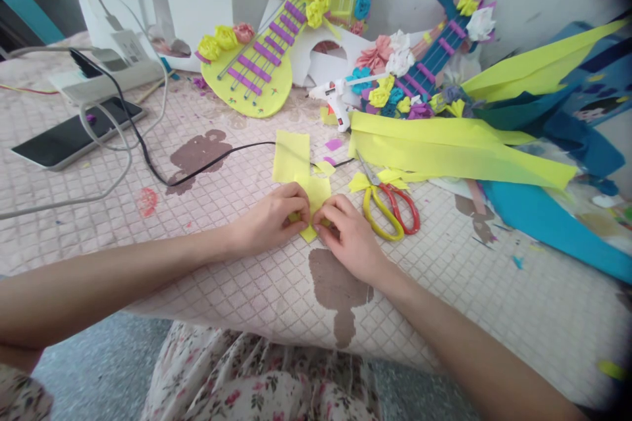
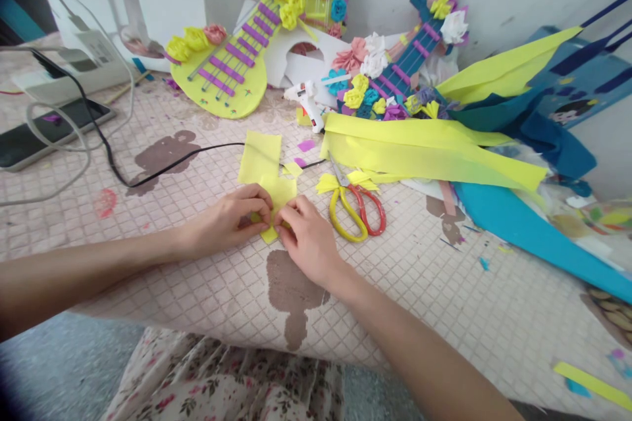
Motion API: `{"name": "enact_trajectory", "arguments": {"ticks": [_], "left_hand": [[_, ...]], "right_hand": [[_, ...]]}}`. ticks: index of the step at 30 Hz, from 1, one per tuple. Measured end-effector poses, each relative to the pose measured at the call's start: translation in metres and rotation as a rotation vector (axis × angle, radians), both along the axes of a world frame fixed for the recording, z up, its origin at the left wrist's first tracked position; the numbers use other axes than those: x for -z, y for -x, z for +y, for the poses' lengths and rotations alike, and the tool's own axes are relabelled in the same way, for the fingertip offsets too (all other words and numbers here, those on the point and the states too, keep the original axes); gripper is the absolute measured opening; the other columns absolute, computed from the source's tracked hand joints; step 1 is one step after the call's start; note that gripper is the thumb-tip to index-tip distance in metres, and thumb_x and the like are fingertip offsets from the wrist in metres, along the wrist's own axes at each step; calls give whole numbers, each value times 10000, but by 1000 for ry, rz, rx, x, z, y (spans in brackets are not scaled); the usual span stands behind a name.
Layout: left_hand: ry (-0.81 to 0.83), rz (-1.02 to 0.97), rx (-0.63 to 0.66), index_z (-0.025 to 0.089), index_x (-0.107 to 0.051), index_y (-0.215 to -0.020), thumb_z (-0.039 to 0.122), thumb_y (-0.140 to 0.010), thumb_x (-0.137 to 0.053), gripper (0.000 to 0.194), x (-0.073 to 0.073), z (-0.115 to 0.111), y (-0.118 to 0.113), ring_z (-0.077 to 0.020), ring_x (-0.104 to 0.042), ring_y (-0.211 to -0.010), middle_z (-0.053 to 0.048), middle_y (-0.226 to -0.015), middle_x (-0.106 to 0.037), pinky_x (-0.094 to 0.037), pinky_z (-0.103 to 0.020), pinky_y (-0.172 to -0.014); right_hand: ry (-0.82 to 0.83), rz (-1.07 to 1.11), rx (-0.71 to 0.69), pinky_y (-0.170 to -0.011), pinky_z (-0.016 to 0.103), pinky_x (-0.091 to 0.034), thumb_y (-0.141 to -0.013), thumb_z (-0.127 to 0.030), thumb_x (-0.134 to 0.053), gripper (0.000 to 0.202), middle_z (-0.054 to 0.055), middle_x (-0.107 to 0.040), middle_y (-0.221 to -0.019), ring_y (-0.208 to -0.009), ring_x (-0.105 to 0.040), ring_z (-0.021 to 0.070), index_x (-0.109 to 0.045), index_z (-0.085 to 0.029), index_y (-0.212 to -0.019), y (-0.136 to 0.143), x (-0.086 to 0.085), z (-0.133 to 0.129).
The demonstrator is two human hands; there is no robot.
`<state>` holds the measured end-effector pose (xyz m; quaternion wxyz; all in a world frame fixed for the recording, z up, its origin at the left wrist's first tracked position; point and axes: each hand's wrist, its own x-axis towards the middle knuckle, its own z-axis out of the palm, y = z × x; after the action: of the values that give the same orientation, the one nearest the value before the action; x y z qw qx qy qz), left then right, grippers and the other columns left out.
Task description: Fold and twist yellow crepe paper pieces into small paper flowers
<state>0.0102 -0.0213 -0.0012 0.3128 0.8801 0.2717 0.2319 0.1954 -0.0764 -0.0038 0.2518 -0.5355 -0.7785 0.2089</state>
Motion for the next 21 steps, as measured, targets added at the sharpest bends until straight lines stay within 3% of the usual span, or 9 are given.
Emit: {"name": "enact_trajectory", "arguments": {"ticks": [8,17,21], "left_hand": [[-31,13,7,124,-602,-762,99,-815,-533,91,3,1,0,-142,-536,-822,-71,-926,-534,-477,-265,-713],[-31,10,13,127,-603,-782,92,-814,-528,88,2,1,0,-151,-538,-840,-76,-936,-538,-480,-278,-721],[-30,16,15,127,-601,-780,98,-816,-535,81,3,2,0,-150,-533,-839,-77,-946,-537,-476,-287,-741]], "right_hand": [[-31,-63,9,-739,335,-477,-825,-202,-568,65,46,-532,-964,-896,-553,196,-549,-228,-881,0,3,0],[-22,-107,-6,-774,371,-480,-775,-328,-665,215,57,-519,-961,-921,-543,223,-532,-215,-902,1,1,-3],[-4,-61,-34,-766,357,-476,-837,-298,-592,125,60,-522,-983,-918,-537,210,-538,-217,-914,-2,0,-2]]}}
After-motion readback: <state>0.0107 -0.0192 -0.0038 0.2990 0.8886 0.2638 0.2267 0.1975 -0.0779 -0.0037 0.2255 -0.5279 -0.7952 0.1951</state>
